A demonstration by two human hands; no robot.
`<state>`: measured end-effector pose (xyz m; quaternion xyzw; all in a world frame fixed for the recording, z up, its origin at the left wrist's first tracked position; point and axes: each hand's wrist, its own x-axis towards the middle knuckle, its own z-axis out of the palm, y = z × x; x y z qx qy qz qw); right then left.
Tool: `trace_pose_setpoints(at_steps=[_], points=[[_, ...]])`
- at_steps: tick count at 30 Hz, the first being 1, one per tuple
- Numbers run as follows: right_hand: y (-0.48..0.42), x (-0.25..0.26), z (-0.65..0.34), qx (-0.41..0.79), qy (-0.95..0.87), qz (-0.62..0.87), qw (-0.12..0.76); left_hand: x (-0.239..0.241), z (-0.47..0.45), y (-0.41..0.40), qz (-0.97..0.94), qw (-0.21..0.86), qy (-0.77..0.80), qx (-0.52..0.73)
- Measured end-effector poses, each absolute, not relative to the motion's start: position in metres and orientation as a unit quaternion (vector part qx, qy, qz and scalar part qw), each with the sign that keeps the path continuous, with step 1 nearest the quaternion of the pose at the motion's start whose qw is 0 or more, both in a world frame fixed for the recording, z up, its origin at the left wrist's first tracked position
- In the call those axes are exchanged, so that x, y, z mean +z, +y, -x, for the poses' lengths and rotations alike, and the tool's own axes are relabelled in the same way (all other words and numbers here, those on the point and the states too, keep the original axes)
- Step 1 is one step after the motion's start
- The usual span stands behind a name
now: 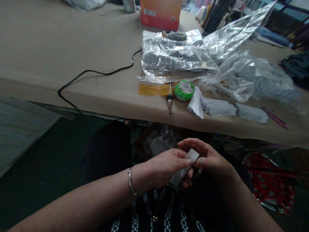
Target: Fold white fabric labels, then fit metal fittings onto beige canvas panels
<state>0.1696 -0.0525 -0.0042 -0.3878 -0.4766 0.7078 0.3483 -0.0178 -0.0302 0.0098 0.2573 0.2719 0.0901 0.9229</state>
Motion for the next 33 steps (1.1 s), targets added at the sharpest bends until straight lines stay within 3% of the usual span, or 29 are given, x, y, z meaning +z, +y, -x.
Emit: trace_pose_setpoints(at_steps=[3, 7, 11, 18, 23, 26, 33], points=[[-0.060, 0.005, -0.164, 0.530, -0.573, 0.501, 0.373, 0.010, 0.020, -0.029, -0.244, 0.923, 0.277, 0.108], [-0.069, 0.012, -0.154, 0.261, -0.712, 0.564, 0.329, 0.011, 0.021, -0.028, -0.241, 0.913, 0.304, 0.124], [-0.071, 0.011, -0.148, 0.193, -0.753, 0.553, 0.299, 0.013, 0.019, -0.027, -0.243, 0.907, 0.316, 0.132], [-0.071, 0.006, -0.140, 0.270, -0.705, 0.567, 0.329, 0.013, 0.020, -0.025, -0.238, 0.901, 0.337, 0.134], [-0.059, 0.004, -0.133, 0.486, -0.490, 0.578, 0.436, 0.013, 0.024, -0.026, -0.263, 0.882, 0.340, 0.194], [-0.049, -0.001, -0.129, 0.599, -0.383, 0.546, 0.443, 0.014, 0.026, -0.027, -0.292, 0.854, 0.375, 0.212], [-0.030, -0.012, -0.116, 0.623, -0.374, 0.519, 0.451, 0.010, 0.035, -0.021, -0.388, 0.785, 0.414, 0.247]])
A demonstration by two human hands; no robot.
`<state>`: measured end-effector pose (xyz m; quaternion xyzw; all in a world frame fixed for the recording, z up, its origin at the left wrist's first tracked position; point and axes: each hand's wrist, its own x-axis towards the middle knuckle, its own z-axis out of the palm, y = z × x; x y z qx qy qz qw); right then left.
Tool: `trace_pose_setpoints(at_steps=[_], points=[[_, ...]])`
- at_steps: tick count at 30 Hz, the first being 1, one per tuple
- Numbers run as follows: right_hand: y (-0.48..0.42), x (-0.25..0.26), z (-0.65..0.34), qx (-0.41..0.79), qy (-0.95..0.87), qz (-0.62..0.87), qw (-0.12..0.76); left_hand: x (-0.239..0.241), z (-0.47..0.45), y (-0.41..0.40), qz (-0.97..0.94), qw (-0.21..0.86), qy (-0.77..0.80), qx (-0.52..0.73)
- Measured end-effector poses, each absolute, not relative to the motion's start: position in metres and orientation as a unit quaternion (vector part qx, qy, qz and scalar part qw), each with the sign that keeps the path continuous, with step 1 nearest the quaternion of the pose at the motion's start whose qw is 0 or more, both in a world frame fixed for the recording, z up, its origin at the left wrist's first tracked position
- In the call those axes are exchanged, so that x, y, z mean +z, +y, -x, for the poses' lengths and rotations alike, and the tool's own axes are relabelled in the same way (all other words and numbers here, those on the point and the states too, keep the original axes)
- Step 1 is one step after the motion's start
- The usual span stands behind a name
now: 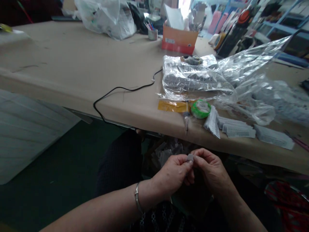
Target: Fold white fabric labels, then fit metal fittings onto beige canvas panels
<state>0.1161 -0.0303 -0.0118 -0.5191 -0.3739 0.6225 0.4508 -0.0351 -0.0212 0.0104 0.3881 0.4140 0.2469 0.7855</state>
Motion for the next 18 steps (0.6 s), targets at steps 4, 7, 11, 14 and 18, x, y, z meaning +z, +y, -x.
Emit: trace_pose_setpoints(at_steps=[4, 7, 11, 14, 18], points=[[-0.014, -0.012, -0.106, 0.608, -0.383, 0.514, 0.469, 0.007, 0.047, -0.008, -0.507, 0.656, 0.461, 0.317], [-0.002, -0.015, -0.100, 0.584, -0.396, 0.515, 0.487, 0.007, 0.056, 0.004, -0.578, 0.553, 0.480, 0.361], [0.010, -0.018, -0.094, 0.554, -0.431, 0.503, 0.504, 0.012, 0.060, 0.020, -0.635, 0.470, 0.477, 0.385], [0.015, -0.016, -0.091, 0.540, -0.444, 0.501, 0.511, 0.014, 0.059, 0.028, -0.657, 0.440, 0.473, 0.388], [0.018, -0.011, -0.088, 0.506, -0.465, 0.505, 0.522, 0.013, 0.056, 0.035, -0.672, 0.420, 0.474, 0.384]])
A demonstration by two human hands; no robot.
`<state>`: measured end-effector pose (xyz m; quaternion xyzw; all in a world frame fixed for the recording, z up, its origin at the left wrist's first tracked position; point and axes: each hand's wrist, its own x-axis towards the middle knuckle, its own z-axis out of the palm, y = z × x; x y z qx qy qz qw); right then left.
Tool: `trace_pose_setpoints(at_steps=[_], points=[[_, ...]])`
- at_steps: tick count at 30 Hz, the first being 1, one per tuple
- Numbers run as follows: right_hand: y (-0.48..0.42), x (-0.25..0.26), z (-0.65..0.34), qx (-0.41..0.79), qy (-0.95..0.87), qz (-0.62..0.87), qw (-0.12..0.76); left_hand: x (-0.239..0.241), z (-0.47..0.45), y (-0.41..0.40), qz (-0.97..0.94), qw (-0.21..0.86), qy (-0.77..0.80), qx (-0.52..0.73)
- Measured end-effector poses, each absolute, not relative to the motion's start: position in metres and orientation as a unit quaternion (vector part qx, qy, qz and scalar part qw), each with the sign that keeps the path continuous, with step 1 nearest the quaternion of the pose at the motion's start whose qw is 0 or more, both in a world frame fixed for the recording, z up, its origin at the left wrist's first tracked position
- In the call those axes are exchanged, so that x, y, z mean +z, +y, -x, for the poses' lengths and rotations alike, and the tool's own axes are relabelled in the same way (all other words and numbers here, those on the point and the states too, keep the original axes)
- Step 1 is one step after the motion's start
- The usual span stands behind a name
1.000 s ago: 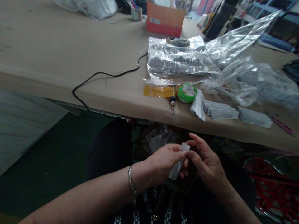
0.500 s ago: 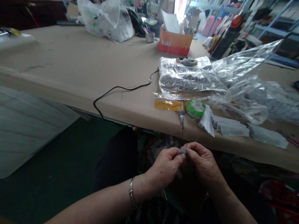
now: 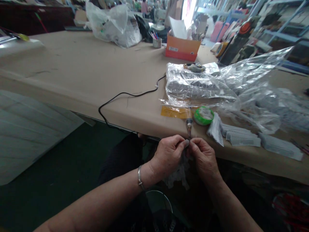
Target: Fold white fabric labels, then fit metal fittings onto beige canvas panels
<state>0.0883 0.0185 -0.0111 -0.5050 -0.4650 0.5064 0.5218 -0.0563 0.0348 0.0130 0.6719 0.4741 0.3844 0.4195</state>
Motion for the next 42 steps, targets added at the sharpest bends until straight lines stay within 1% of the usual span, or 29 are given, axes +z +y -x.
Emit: trace_pose_setpoints(at_steps=[7, 13, 19, 22, 25, 27, 30, 32, 34, 37, 42], points=[[0.021, -0.010, -0.085, 0.449, -0.495, 0.519, 0.533, 0.011, 0.054, 0.042, -0.678, 0.400, 0.468, 0.402], [0.020, -0.011, -0.084, 0.418, -0.512, 0.518, 0.543, 0.010, 0.054, 0.042, -0.685, 0.389, 0.462, 0.409], [0.016, -0.011, -0.086, 0.396, -0.535, 0.519, 0.536, 0.007, 0.056, 0.033, -0.679, 0.382, 0.468, 0.418], [0.012, -0.011, -0.085, 0.395, -0.539, 0.523, 0.529, 0.005, 0.055, 0.027, -0.666, 0.396, 0.465, 0.429], [0.002, -0.008, -0.088, 0.386, -0.552, 0.540, 0.505, 0.004, 0.054, 0.023, -0.631, 0.433, 0.469, 0.441], [-0.009, -0.003, -0.096, 0.334, -0.586, 0.558, 0.483, 0.002, 0.054, 0.021, -0.604, 0.459, 0.478, 0.442], [-0.022, 0.008, -0.121, 0.146, -0.655, 0.590, 0.449, -0.003, 0.057, 0.019, -0.582, 0.483, 0.487, 0.436], [-0.024, 0.016, -0.140, 0.020, -0.668, 0.605, 0.433, -0.006, 0.058, 0.018, -0.574, 0.494, 0.490, 0.433], [-0.023, 0.022, -0.156, -0.047, -0.665, 0.612, 0.426, -0.007, 0.059, 0.017, -0.565, 0.503, 0.494, 0.429], [-0.020, 0.023, -0.164, -0.058, -0.664, 0.609, 0.430, -0.006, 0.058, 0.016, -0.554, 0.514, 0.494, 0.429], [-0.025, 0.016, -0.146, 0.001, -0.697, 0.568, 0.438, -0.001, 0.055, 0.013, -0.538, 0.525, 0.491, 0.440]])
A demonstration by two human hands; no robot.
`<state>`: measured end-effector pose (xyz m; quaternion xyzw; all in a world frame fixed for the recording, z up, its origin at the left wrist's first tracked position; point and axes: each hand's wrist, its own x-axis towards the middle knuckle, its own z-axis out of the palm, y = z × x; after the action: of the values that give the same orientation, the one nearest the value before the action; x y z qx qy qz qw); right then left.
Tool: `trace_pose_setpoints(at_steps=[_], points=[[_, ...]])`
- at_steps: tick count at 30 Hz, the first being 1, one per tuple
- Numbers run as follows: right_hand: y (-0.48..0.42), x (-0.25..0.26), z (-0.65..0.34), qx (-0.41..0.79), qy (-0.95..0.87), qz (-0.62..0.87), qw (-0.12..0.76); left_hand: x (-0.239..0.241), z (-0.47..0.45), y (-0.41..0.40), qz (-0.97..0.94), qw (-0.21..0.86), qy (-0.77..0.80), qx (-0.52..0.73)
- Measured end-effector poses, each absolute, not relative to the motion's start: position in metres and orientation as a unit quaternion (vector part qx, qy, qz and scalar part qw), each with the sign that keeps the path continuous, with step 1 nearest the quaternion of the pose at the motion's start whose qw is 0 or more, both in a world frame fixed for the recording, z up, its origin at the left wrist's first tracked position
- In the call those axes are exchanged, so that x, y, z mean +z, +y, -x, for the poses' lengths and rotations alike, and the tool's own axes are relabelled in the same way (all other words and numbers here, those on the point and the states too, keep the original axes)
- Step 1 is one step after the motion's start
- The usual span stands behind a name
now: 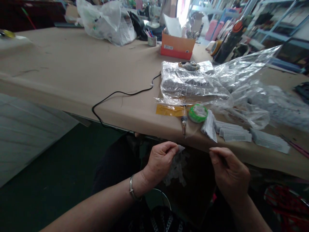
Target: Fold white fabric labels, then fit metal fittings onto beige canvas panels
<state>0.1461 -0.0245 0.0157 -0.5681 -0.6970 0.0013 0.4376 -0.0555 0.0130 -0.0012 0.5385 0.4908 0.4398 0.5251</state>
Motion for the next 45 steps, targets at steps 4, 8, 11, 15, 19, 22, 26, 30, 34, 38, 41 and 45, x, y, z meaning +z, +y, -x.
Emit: trace_pose_setpoints(at_steps=[4, 8, 11, 15, 19, 22, 26, 30, 34, 38, 41, 45], points=[[-0.030, 0.012, -0.136, 0.032, -0.708, 0.545, 0.448, -0.001, 0.057, 0.009, -0.556, 0.504, 0.473, 0.461], [-0.036, 0.011, -0.126, 0.134, -0.702, 0.531, 0.456, -0.003, 0.062, 0.002, -0.614, 0.448, 0.425, 0.492], [-0.039, 0.011, -0.114, 0.251, -0.667, 0.528, 0.462, -0.004, 0.064, -0.004, -0.645, 0.415, 0.378, 0.518], [-0.038, 0.012, -0.100, 0.316, -0.640, 0.520, 0.469, -0.007, 0.065, -0.008, -0.660, 0.392, 0.338, 0.545], [-0.033, 0.013, -0.093, 0.325, -0.643, 0.509, 0.470, -0.010, 0.065, -0.010, -0.665, 0.377, 0.332, 0.553], [-0.031, 0.013, -0.091, 0.335, -0.638, 0.504, 0.477, -0.011, 0.064, -0.011, -0.663, 0.375, 0.337, 0.554], [-0.032, 0.014, -0.090, 0.327, -0.644, 0.506, 0.472, -0.011, 0.063, -0.012, -0.652, 0.385, 0.344, 0.555], [-0.033, 0.014, -0.091, 0.310, -0.653, 0.509, 0.466, -0.010, 0.062, -0.013, -0.639, 0.399, 0.349, 0.557], [-0.032, 0.012, -0.092, 0.302, -0.659, 0.511, 0.462, -0.007, 0.062, -0.015, -0.632, 0.426, 0.372, 0.529], [-0.031, 0.011, -0.091, 0.301, -0.662, 0.512, 0.459, -0.008, 0.062, -0.016, -0.629, 0.435, 0.381, 0.519], [-0.033, 0.012, -0.090, 0.294, -0.672, 0.507, 0.453, -0.010, 0.062, -0.017, -0.629, 0.433, 0.379, 0.523], [-0.031, 0.015, -0.104, 0.203, -0.706, 0.513, 0.444, -0.014, 0.064, -0.015, -0.616, 0.448, 0.406, 0.506]])
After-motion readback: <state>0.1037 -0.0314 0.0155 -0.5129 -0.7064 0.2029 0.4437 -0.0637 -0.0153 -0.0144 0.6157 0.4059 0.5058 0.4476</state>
